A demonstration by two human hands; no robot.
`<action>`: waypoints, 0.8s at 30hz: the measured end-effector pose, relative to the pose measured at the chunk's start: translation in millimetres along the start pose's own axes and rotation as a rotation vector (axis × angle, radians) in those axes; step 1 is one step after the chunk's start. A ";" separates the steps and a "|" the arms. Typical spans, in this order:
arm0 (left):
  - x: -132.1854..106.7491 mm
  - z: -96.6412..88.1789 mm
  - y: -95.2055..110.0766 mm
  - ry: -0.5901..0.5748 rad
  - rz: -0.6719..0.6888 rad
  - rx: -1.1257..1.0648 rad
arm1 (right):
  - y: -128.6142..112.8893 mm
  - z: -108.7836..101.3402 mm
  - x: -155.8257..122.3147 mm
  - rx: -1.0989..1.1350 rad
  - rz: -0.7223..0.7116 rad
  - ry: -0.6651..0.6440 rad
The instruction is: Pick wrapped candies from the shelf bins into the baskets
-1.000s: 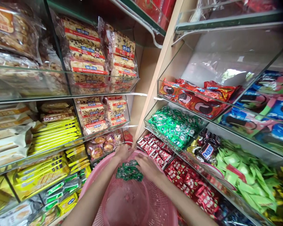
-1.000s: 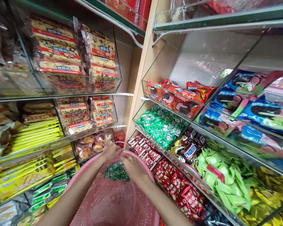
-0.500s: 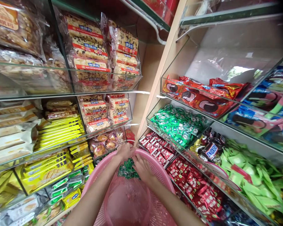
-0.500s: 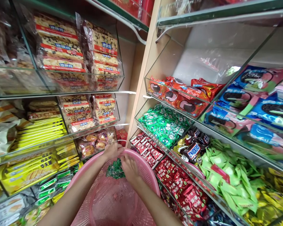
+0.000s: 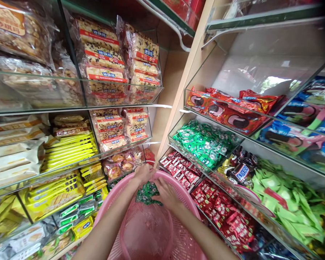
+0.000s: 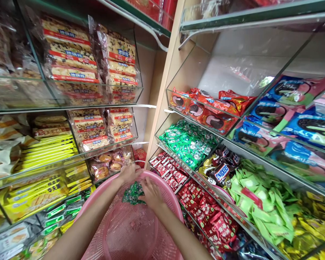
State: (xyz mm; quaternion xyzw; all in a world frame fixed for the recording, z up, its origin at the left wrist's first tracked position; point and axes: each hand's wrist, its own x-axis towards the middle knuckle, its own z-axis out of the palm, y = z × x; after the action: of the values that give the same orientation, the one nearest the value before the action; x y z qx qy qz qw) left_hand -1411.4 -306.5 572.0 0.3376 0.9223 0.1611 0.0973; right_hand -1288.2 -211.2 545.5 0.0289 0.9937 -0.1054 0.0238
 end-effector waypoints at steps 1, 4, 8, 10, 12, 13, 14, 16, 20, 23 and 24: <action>0.0 0.1 -0.4 0.003 0.000 0.002 | 0.2 -0.6 -0.3 -0.003 0.004 0.002; -0.1 0.0 -1.1 0.004 -0.002 -0.001 | -0.6 -0.7 0.9 -0.033 0.024 0.017; -0.8 -1.6 -0.4 0.003 -0.007 -0.014 | -4.3 3.6 6.4 -0.102 0.063 0.057; -1.2 -2.7 -0.1 0.000 -0.010 -0.019 | -6.4 5.5 9.1 -0.139 0.088 0.070; -1.6 -3.6 -0.2 -0.005 -0.013 -0.021 | -8.1 5.7 10.8 -0.168 0.114 0.072; -1.7 -3.9 -0.6 -0.006 -0.013 -0.019 | -8.8 5.1 11.0 -0.176 0.124 0.071; -1.9 -4.0 -1.0 -0.004 -0.011 -0.017 | -9.4 4.0 10.9 -0.178 0.133 0.068; -2.0 -3.8 -2.0 0.009 -0.003 -0.011 | -10.6 1.2 9.4 -0.167 0.142 0.056; -1.5 -2.1 -2.3 0.023 0.010 -0.005 | -16.4 -2.0 6.2 -0.122 0.131 0.064; -1.1 -1.1 -0.3 0.020 0.009 0.000 | -23.4 1.2 7.8 -0.113 0.110 0.074; -1.1 -1.0 0.3 0.018 0.009 0.000 | -25.4 3.0 9.0 -0.117 0.107 0.078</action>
State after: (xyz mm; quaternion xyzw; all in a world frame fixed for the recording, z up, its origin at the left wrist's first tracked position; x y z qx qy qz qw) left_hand -1410.7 -307.2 573.1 0.3404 0.9216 0.1645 0.0880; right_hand -1298.6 -236.1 547.4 0.0846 0.9954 -0.0446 -0.0076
